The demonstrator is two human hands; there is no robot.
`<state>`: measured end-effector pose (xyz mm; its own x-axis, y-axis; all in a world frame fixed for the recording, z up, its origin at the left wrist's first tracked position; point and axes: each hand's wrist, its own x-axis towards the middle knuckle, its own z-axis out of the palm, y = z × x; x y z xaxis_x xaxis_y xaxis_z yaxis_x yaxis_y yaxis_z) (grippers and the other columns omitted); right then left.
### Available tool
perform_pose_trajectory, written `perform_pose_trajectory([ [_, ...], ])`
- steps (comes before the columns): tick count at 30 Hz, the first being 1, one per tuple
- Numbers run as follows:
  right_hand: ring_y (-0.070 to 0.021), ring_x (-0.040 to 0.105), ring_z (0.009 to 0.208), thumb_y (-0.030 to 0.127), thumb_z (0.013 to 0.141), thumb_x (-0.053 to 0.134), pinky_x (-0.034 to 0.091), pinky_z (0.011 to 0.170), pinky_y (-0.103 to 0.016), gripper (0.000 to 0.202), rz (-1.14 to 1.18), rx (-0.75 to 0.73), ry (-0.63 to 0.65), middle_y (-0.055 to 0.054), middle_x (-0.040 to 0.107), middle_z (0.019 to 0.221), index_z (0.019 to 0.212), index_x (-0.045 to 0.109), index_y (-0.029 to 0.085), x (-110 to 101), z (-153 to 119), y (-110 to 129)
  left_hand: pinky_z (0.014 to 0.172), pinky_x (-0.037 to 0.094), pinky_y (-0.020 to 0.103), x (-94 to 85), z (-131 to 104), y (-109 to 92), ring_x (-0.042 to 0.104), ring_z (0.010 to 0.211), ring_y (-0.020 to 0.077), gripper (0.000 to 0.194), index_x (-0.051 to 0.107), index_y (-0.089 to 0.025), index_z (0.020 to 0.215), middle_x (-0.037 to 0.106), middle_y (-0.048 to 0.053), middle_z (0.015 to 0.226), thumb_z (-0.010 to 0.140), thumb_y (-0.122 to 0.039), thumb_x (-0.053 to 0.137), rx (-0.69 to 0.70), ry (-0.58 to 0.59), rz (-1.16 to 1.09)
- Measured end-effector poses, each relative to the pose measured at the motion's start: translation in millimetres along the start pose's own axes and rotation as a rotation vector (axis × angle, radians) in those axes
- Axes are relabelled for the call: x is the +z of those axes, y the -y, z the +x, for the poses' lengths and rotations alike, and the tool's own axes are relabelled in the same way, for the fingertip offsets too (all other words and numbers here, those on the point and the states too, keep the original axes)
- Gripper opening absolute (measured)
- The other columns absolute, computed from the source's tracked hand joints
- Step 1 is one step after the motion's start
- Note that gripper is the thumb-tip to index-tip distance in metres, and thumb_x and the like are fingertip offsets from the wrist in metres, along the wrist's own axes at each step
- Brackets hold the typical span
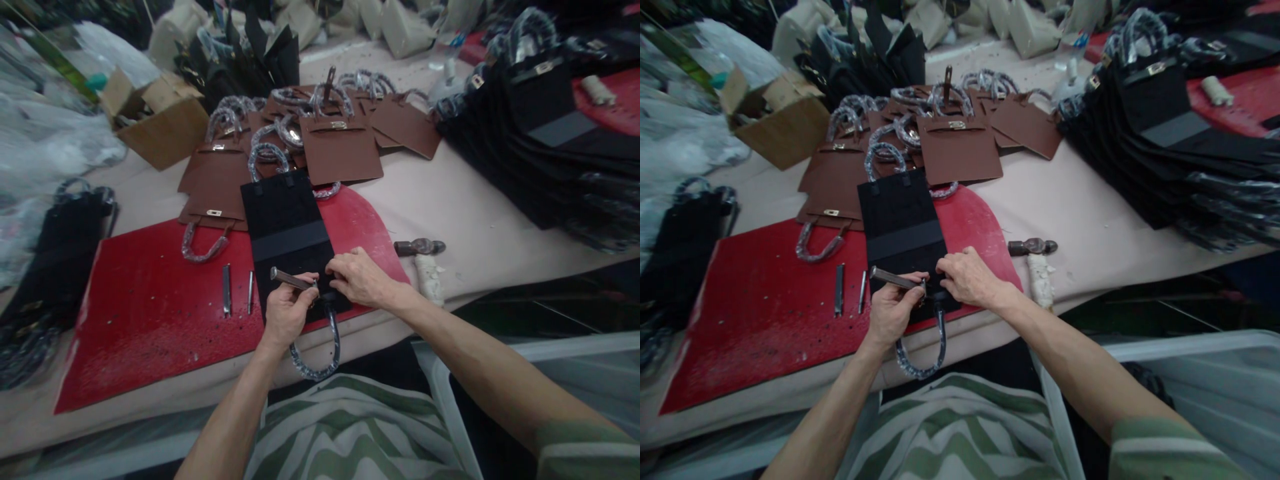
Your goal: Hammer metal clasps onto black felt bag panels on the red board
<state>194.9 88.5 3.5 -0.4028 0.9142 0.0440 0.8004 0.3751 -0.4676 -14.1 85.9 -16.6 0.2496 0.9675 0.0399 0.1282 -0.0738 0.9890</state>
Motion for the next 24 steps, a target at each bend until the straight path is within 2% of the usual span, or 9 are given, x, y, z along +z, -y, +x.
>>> perform_pose_trajectory([
  [5,-0.0207,0.062,0.085,0.023,0.087,0.069,0.029,0.080,-0.032,0.014,-0.031,-0.042,0.053,-0.007,0.071,0.093,0.097,0.065,0.015,-6,9,-1,0.062,0.057,0.024,-0.1,0,1,0.070,0.076,0.0152,0.015,0.069,-0.018,0.095,0.075,0.008,0.109,0.083,-0.028,0.070,-0.003,0.007,0.001],
  [10,-0.0194,0.061,0.082,0.022,0.086,0.068,0.029,0.079,-0.032,0.011,-0.019,-0.081,0.100,-0.006,0.071,0.091,0.094,0.065,0.015,-11,13,-3,0.059,0.056,0.024,0.7,0,-1,0.069,0.071,0.0143,0.016,0.069,-0.018,0.095,0.076,0.008,0.107,0.083,-0.028,0.070,0.001,0.001,-0.005],
  [16,-0.0178,0.060,0.078,0.016,0.085,0.065,0.031,0.078,-0.031,0.006,0.010,-0.086,0.073,-0.004,0.071,0.087,0.091,0.065,0.016,-9,15,-7,0.060,0.056,0.024,0.7,0,-1,0.070,0.072,0.0145,0.016,0.069,-0.018,0.095,0.076,0.009,0.108,0.083,-0.029,0.070,0.002,0.003,0.002],
  [24,-0.0157,0.055,0.071,0.025,0.084,0.071,0.029,0.075,-0.030,0.013,0.007,-0.074,0.097,-0.001,0.066,0.080,0.090,0.063,0.016,-13,16,-3,0.064,0.058,0.025,0.5,0,-2,0.072,0.083,0.0182,0.016,0.069,-0.018,0.095,0.075,0.009,0.110,0.083,-0.029,0.070,-0.004,0.001,0.007],
])
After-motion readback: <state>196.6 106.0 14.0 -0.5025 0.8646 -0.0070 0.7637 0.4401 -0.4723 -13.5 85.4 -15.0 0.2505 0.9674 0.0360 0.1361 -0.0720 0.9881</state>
